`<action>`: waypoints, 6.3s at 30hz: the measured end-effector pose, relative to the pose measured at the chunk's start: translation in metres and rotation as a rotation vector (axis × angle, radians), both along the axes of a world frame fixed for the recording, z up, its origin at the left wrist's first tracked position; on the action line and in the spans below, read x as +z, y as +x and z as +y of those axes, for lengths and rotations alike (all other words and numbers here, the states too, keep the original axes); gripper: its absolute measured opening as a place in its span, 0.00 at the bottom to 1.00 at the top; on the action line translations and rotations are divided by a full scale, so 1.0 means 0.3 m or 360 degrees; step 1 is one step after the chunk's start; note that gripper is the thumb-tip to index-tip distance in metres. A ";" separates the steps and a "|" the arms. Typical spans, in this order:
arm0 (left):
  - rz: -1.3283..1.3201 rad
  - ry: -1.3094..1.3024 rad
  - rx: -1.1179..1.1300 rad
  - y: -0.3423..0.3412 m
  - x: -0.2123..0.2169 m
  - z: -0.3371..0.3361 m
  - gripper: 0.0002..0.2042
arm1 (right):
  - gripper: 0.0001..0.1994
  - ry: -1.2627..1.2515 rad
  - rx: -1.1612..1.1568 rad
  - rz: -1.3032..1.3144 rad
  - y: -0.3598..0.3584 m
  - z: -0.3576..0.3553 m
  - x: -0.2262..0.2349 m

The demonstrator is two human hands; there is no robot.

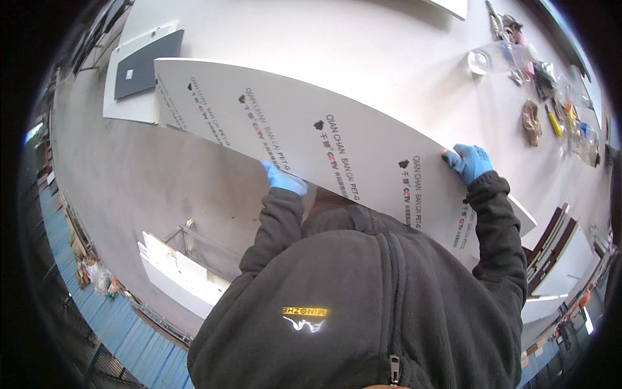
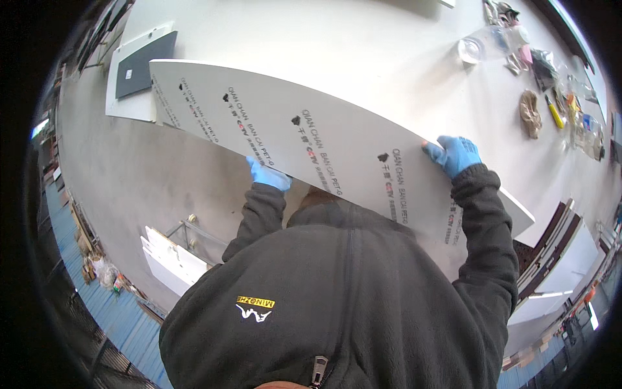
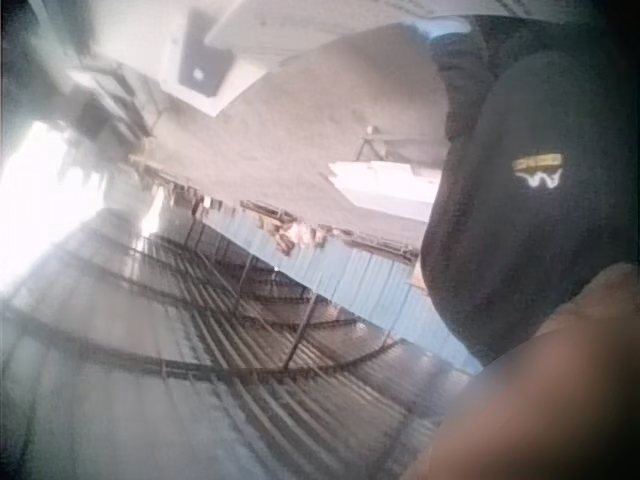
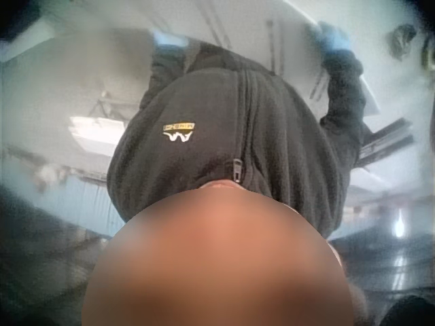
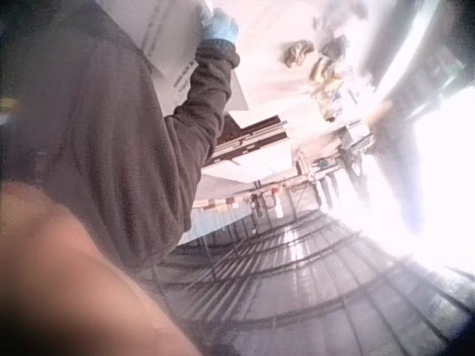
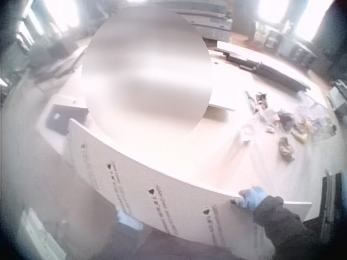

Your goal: The person picks up white rectangular panels from a table, wipes one with a cloth, and stacks them on a nearby rack. The person handles the panels one at a time, turning them over and placing them in a neat pile.

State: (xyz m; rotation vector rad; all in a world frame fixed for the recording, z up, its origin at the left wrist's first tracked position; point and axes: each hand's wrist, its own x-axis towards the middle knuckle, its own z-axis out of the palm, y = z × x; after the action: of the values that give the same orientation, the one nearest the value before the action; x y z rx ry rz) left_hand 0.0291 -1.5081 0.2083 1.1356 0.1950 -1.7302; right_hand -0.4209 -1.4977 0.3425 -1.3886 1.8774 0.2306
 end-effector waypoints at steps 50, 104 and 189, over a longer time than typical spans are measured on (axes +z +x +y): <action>-0.0210 0.0236 -0.0397 -0.482 0.379 0.541 0.21 | 0.30 -0.0102 -0.0088 0.0191 -0.578 0.469 -0.170; -0.0218 0.0423 -0.0391 -0.520 0.170 0.564 0.22 | 0.32 -0.0294 0.0246 0.0437 -0.593 0.340 -0.090; -0.0469 0.0747 -0.0761 -0.476 0.157 0.492 0.30 | 0.30 -0.0828 -0.1006 0.1040 -0.951 0.836 -0.269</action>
State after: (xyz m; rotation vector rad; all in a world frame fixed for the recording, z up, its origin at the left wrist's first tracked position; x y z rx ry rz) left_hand -0.1137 -1.3606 0.2555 1.8873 0.1587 -1.9532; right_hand -0.7062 -1.2469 0.2619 -1.0005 2.9802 -0.1617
